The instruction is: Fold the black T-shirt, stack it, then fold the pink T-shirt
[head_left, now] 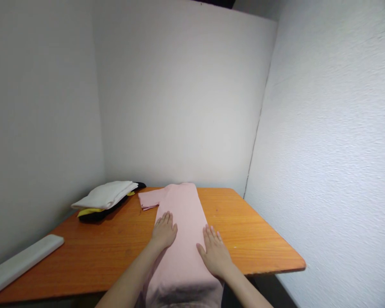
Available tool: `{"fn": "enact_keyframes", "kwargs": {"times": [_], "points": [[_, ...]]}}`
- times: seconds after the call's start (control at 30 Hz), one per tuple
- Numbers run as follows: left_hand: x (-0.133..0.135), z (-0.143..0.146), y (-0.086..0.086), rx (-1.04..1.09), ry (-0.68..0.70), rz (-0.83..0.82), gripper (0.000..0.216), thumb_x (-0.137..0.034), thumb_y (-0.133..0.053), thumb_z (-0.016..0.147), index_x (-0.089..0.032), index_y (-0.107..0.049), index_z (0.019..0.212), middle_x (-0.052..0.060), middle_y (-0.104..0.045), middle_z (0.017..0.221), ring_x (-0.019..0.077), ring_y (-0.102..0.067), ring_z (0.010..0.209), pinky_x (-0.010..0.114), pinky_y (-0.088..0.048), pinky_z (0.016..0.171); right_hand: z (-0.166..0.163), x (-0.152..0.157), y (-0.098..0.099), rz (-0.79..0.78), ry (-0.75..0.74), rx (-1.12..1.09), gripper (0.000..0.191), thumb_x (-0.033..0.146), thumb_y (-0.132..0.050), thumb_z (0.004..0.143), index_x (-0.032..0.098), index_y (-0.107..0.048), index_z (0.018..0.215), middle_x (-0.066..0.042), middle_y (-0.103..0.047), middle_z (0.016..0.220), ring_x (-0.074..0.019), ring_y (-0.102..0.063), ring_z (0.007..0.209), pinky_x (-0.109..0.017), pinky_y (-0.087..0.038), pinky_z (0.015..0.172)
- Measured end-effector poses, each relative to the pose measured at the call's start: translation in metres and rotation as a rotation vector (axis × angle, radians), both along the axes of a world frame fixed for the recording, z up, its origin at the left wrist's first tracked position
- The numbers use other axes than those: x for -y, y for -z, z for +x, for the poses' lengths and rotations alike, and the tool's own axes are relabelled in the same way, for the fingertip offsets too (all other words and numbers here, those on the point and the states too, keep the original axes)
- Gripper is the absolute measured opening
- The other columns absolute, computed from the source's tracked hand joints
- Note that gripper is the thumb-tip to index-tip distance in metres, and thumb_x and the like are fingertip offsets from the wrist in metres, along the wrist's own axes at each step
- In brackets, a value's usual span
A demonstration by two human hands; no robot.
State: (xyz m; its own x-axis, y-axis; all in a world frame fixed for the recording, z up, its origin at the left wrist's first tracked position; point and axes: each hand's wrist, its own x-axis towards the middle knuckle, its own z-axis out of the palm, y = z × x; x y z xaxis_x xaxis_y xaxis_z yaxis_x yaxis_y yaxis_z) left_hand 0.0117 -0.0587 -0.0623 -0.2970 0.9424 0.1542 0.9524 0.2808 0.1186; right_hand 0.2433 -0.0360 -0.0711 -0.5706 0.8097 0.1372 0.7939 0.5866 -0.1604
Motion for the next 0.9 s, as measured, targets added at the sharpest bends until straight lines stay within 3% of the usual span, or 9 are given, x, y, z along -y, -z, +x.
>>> {"fn": "enact_keyframes", "kwargs": {"times": [0.13, 0.27, 0.5, 0.67, 0.9], "points": [[0.006, 0.002, -0.01, 0.021, 0.033, -0.012, 0.066, -0.041, -0.018, 0.093, -0.003, -0.03, 0.144, 0.016, -0.023, 0.153, 0.024, -0.021, 0.143, 0.041, -0.016, 0.116, 0.006, 0.005, -0.007, 0.015, 0.011, 0.027, 0.074, 0.055, -0.018, 0.094, 0.003, -0.021, 0.147, -0.013, -0.013, 0.155, -0.0283, -0.005, 0.144, -0.045, -0.001, 0.117], [0.026, 0.024, -0.019, 0.023, 0.081, -0.013, 0.062, -0.038, -0.019, 0.093, -0.006, -0.031, 0.145, 0.013, -0.022, 0.154, 0.0225, -0.016, 0.144, 0.042, -0.014, 0.117, -0.011, 0.012, -0.019, 0.042, 0.023, 0.042, 0.069, 0.048, -0.021, 0.095, 0.002, -0.025, 0.146, -0.015, -0.015, 0.154, -0.0289, -0.004, 0.144, -0.046, 0.0, 0.116], [0.086, 0.065, -0.014, 0.011, 0.13, -0.059, 0.059, -0.025, -0.016, 0.092, -0.005, -0.028, 0.146, 0.012, -0.018, 0.155, 0.0235, -0.014, 0.144, 0.045, -0.014, 0.118, -0.05, 0.042, -0.013, -0.018, -0.186, -0.067, 0.064, 0.042, -0.013, 0.098, 0.001, -0.025, 0.145, -0.017, -0.017, 0.153, -0.0269, -0.011, 0.143, -0.044, -0.011, 0.117], [0.1, 0.053, -0.012, 0.038, 0.131, -0.05, 0.06, -0.033, -0.02, 0.092, -0.009, -0.027, 0.147, 0.008, -0.018, 0.154, 0.0221, -0.016, 0.144, 0.042, -0.017, 0.118, -0.045, 0.051, -0.007, -0.011, -0.218, -0.12, 0.071, 0.054, -0.011, 0.097, 0.004, -0.022, 0.146, -0.013, -0.015, 0.153, -0.0253, -0.013, 0.143, -0.043, -0.012, 0.118], [0.107, 0.028, -0.005, 0.08, 0.086, -0.078, 0.074, -0.057, -0.028, 0.089, -0.011, -0.026, 0.147, 0.006, -0.011, 0.153, 0.0251, -0.013, 0.144, 0.042, -0.017, 0.119, -0.001, 0.033, -0.004, -0.098, -0.138, -0.069, 0.083, 0.068, -0.024, 0.089, 0.007, -0.019, 0.146, -0.008, -0.008, 0.153, -0.027, -0.008, 0.143, -0.045, -0.012, 0.119]]}}
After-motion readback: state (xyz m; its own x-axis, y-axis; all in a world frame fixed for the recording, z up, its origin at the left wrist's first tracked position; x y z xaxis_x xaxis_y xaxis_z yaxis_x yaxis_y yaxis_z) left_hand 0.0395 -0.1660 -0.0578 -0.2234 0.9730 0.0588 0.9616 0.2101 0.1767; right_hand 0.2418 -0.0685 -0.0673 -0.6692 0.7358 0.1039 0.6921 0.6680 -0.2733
